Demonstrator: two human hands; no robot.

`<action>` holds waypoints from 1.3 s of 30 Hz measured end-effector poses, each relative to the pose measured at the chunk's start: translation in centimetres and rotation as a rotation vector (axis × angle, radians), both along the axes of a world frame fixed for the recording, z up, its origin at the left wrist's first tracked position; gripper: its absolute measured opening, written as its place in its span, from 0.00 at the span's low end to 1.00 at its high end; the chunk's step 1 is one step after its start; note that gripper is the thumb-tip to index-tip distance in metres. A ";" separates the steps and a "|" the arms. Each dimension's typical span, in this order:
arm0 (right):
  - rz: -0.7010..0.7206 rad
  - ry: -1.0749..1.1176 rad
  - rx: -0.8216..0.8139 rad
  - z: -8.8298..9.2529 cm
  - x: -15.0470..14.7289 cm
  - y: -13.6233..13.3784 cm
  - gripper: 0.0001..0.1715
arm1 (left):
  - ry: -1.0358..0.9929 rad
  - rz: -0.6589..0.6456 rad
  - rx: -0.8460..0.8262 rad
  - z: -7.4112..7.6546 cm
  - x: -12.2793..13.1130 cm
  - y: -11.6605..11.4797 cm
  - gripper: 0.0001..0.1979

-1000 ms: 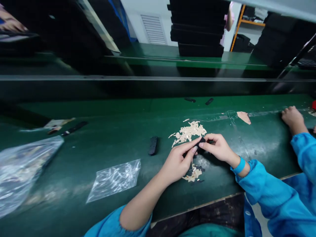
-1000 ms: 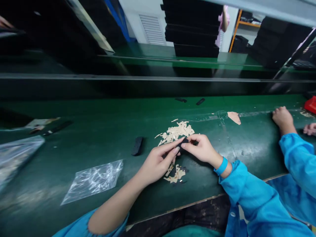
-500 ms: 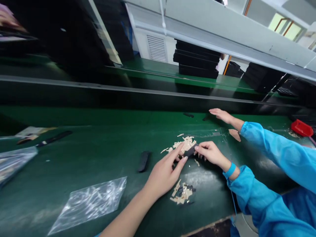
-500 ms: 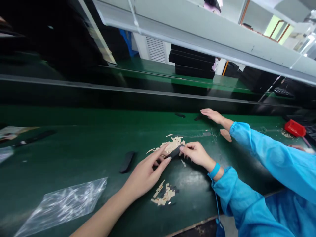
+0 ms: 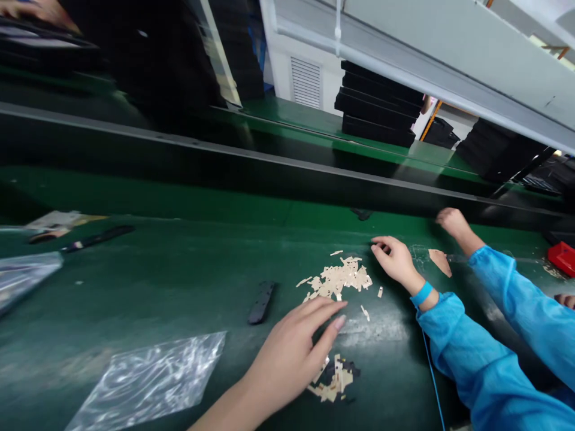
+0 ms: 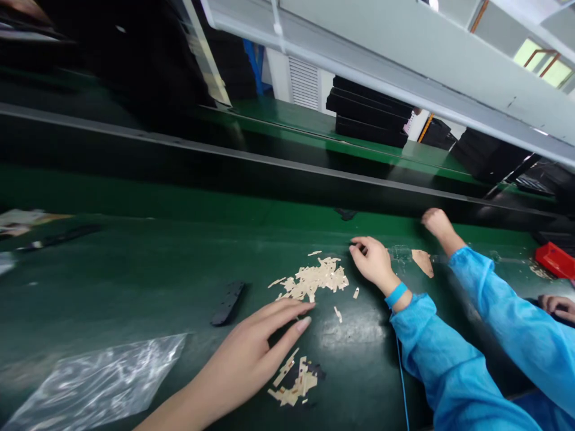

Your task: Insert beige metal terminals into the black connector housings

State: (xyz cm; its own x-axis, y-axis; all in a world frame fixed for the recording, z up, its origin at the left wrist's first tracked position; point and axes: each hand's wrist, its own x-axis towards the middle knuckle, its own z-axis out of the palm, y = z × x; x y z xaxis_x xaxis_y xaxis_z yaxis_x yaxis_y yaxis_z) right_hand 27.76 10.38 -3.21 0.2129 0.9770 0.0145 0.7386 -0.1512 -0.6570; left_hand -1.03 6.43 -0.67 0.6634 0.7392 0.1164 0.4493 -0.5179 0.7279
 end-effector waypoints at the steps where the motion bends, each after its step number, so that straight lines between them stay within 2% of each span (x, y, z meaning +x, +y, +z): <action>1: 0.018 -0.062 0.013 0.3 -0.2 0.7 0.23 | 0.004 -0.053 0.018 0.2 -0.2 -0.3 0.18; 3: 0.072 -0.164 0.008 0.9 -0.8 2.9 0.27 | -0.005 -0.128 0.069 0.2 -0.8 -0.6 0.17; 6: 0.110 -0.284 -0.067 1.0 -1.8 6.5 0.30 | -0.047 -0.140 0.121 -0.2 -1.6 -0.5 0.16; 9: 0.001 -0.385 -0.160 0.8 -1.2 8.5 0.32 | -0.104 -0.111 0.104 -0.7 -1.9 -0.2 0.16; 11: -0.123 -0.436 -0.191 1.1 0.3 8.5 0.33 | -0.118 -0.100 0.075 -0.8 -2.0 0.1 0.17; 13: -0.236 -0.472 -0.185 1.7 2.0 7.2 0.34 | -0.111 -0.085 0.054 -0.7 -2.1 0.4 0.17; 15: -0.297 -0.492 -0.144 2.6 3.2 4.9 0.33 | -0.096 -0.067 0.044 -0.7 -2.3 0.7 0.17; 18: -0.272 -0.474 -0.067 3.4 2.8 -0.3 0.30 | -0.050 -0.082 0.026 -0.6 -2.6 1.0 0.17; 21: -0.149 -0.380 -0.043 3.8 -0.2 -6.7 0.18 | 0.012 -0.184 -0.003 -0.4 -2.8 0.8 0.16; 22: -0.068 -0.320 -0.042 3.9 -1.5 -8.8 0.14 | 0.027 -0.235 -0.009 -0.4 -2.8 0.6 0.16; 24: 0.194 -0.109 0.010 4.2 -4.1 -12.4 0.09 | 0.045 -0.332 -0.010 -0.4 -2.6 0.0 0.14; 26: 0.316 -0.034 -0.024 4.3 -6.1 -14.9 0.07 | 0.054 -0.390 0.007 -0.7 -2.1 -0.7 0.13; 29: 0.350 -0.102 -0.148 4.3 -7.9 -16.4 0.07 | 0.058 -0.396 0.043 -1.3 -1.1 -1.4 0.10; 34: 0.379 -0.086 -0.220 4.2 -7.9 -16.1 0.06 | 0.078 -0.372 -0.037 -1.3 -0.9 -1.5 0.06; 35: 0.380 -0.044 -0.215 4.2 -7.8 -15.9 0.07 | 0.083 -0.362 -0.060 -1.1 -1.0 -1.4 0.05; 37: 0.358 0.109 -0.206 4.3 -7.5 -15.1 0.08 | 0.061 -0.346 -0.042 -0.6 -1.4 -1.1 0.10; 39: 0.329 0.350 -0.247 4.5 -7.3 -13.9 0.08 | -0.007 -0.362 0.070 0.0 -1.7 -0.6 0.12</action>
